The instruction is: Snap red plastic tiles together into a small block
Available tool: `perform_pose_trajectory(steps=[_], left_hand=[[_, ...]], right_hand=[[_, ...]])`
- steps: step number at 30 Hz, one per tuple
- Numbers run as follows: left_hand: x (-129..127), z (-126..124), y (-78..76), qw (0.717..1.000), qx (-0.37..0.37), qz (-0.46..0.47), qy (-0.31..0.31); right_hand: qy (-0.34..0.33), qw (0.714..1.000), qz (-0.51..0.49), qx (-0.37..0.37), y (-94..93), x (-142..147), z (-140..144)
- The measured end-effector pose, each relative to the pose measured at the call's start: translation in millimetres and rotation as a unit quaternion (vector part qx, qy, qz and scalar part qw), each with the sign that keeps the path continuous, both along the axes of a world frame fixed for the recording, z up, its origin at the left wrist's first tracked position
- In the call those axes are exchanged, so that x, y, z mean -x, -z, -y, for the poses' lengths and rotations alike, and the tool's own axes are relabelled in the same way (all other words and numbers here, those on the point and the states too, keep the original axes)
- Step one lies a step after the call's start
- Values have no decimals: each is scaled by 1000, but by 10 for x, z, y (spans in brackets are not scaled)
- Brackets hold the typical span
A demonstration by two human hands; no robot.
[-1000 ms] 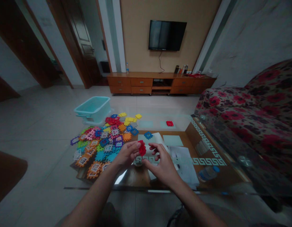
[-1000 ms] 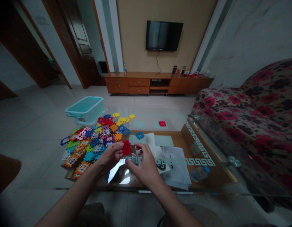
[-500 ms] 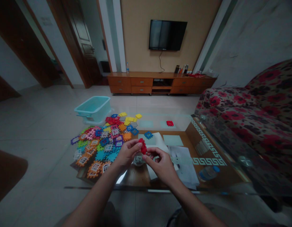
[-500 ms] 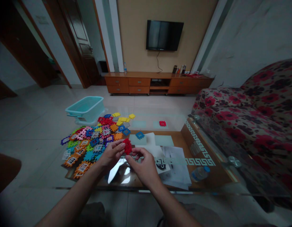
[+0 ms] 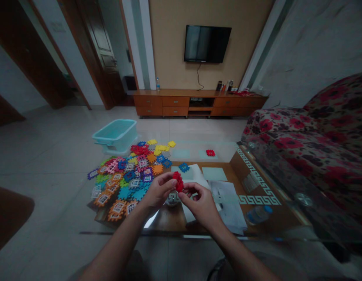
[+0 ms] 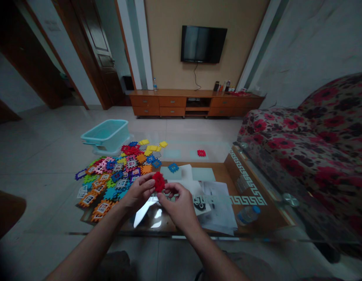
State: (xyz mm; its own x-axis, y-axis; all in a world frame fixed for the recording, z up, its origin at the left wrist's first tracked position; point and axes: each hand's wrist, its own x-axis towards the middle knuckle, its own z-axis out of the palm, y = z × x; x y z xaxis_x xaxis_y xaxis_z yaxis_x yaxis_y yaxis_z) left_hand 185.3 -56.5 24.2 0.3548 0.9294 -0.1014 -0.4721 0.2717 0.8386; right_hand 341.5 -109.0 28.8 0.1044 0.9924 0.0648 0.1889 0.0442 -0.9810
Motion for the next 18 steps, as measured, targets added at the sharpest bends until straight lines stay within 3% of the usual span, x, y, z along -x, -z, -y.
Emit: perform_pose_trajectory(steps=[18], left_hand=[[-2, -4, -39, 1000, 11, 23, -12]], right_hand=[[-13, 999, -32, 8, -18, -5, -6]])
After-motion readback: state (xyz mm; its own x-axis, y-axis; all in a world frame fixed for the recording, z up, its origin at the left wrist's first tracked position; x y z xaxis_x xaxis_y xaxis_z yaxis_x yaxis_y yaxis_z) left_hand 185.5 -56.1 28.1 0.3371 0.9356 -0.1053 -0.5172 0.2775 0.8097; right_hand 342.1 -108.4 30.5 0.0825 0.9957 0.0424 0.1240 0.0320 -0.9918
